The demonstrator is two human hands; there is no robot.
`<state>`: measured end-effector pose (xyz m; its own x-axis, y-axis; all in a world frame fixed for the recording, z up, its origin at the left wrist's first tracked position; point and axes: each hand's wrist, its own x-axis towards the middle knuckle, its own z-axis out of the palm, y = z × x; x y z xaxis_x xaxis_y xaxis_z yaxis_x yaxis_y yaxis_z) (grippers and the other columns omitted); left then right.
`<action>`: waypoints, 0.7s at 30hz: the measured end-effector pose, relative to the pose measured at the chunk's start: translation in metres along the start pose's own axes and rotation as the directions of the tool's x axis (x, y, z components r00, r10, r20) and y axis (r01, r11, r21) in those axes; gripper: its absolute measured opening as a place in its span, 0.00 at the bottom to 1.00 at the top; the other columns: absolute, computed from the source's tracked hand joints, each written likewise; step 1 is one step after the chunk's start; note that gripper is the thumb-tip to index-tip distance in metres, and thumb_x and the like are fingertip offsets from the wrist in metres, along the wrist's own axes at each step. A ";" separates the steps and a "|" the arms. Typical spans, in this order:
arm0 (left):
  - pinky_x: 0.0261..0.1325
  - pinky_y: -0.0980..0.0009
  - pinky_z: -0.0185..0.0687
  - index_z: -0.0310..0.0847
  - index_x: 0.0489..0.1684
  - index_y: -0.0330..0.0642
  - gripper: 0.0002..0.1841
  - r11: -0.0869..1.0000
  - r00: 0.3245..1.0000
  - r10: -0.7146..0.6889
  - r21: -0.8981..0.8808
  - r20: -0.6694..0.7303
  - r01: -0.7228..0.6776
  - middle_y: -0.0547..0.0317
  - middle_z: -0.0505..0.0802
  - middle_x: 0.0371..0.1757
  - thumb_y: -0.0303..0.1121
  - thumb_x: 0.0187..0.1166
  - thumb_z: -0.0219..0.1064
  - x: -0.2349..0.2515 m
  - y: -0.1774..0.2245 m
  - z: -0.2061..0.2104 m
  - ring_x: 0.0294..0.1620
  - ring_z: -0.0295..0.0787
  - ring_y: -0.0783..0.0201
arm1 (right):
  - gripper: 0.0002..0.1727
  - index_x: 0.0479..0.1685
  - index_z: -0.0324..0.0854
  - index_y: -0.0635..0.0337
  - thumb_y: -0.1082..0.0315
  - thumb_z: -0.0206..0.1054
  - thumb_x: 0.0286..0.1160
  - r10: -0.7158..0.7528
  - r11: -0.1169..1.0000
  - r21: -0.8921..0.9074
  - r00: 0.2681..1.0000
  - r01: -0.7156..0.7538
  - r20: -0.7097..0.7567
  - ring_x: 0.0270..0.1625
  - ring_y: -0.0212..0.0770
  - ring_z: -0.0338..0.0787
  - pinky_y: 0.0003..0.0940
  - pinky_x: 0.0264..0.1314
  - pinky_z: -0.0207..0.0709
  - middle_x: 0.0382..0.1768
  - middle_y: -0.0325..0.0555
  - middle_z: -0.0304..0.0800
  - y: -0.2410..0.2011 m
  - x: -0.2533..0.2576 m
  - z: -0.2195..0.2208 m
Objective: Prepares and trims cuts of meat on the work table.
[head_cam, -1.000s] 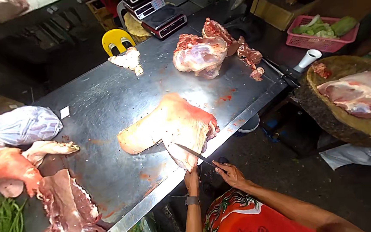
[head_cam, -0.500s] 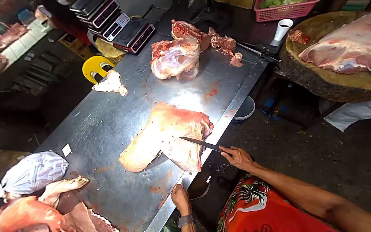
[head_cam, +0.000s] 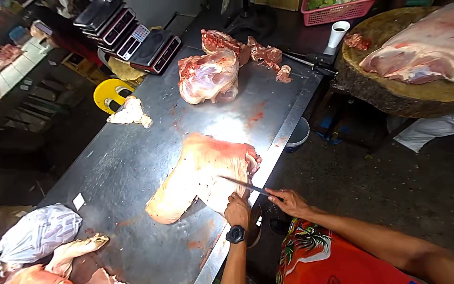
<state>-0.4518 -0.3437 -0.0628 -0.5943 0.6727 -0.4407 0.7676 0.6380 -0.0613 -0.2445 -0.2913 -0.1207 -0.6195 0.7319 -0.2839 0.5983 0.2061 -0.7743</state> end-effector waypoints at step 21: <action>0.54 0.44 0.88 0.89 0.62 0.40 0.18 0.971 0.984 0.132 -0.184 -0.124 -0.154 0.47 0.96 0.50 0.35 0.81 0.60 0.000 -0.049 0.047 0.49 0.96 0.47 | 0.28 0.82 0.76 0.30 0.40 0.46 0.90 0.111 0.989 -0.093 0.992 -0.116 -0.064 0.60 0.54 0.93 0.58 0.67 0.80 0.55 0.52 0.95 0.019 0.092 -0.083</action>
<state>-0.4781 -0.3920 -0.1022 -0.5128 0.7922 -0.3309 0.7923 0.5851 0.1731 -0.2479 -0.1656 -0.1145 -0.5156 0.7904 -0.3309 0.7109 0.1791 -0.6801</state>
